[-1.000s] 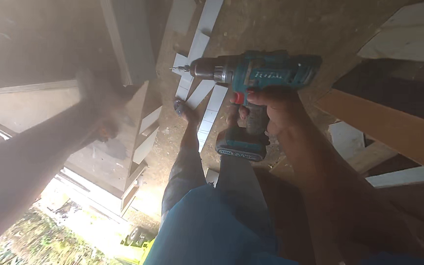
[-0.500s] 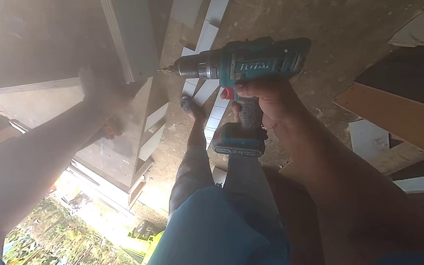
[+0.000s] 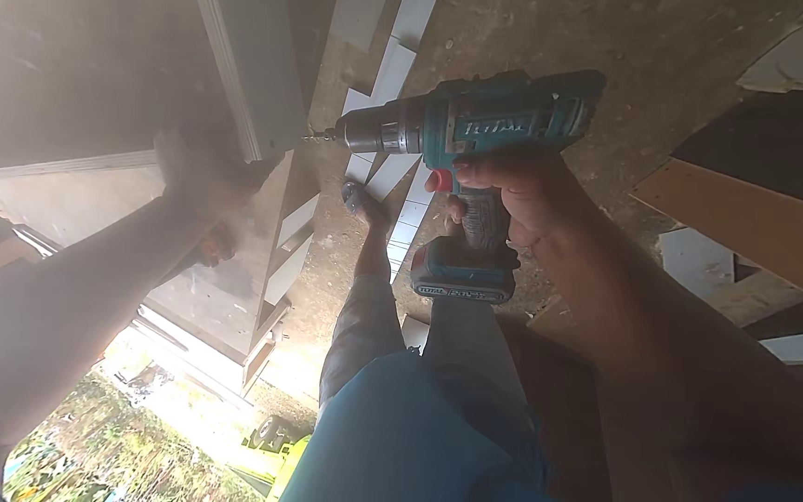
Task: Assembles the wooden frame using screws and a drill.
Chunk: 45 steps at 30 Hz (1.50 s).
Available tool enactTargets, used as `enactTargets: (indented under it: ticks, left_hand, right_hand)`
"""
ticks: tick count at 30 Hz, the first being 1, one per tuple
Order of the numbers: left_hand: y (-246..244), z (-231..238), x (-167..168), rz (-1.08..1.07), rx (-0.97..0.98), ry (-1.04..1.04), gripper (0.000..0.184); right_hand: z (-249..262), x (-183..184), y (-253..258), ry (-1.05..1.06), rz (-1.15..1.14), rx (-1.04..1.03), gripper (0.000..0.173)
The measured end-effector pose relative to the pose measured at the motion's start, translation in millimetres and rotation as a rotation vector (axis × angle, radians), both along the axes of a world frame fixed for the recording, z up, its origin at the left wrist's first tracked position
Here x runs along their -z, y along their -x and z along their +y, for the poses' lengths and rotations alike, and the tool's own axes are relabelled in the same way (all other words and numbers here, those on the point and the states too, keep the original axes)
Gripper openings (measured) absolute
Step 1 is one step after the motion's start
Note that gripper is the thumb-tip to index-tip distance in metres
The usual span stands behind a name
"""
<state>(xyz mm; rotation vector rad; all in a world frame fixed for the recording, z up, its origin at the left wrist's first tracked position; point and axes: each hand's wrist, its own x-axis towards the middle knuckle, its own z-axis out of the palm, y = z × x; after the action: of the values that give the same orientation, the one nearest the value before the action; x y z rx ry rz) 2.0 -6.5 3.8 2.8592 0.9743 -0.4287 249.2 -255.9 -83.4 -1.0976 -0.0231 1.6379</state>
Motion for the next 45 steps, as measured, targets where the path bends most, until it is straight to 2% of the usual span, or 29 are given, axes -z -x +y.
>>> enactTargets:
  ticks: [4,13,29,45]
  left_hand:
    - [-1,0,-1,0.016,-0.002,0.010,0.058]
    - [2,0,1,-0.010,0.021,0.009,0.055]
    - [-1,-2,1,-0.060,0.091,-0.038,0.047]
    - [0,-2,2,-0.090,0.078,-0.021,0.044]
  right_hand:
    - [4,-4,-7,0.016,0.012,-0.032,0.010]
    - [13,-6,-18,0.001,-0.023,-0.125,0.011]
    - [20,-7,1,-0.073,-0.024,-0.111,0.010]
    - [21,-1,9,-0.125,-0.022,-0.089,0.010]
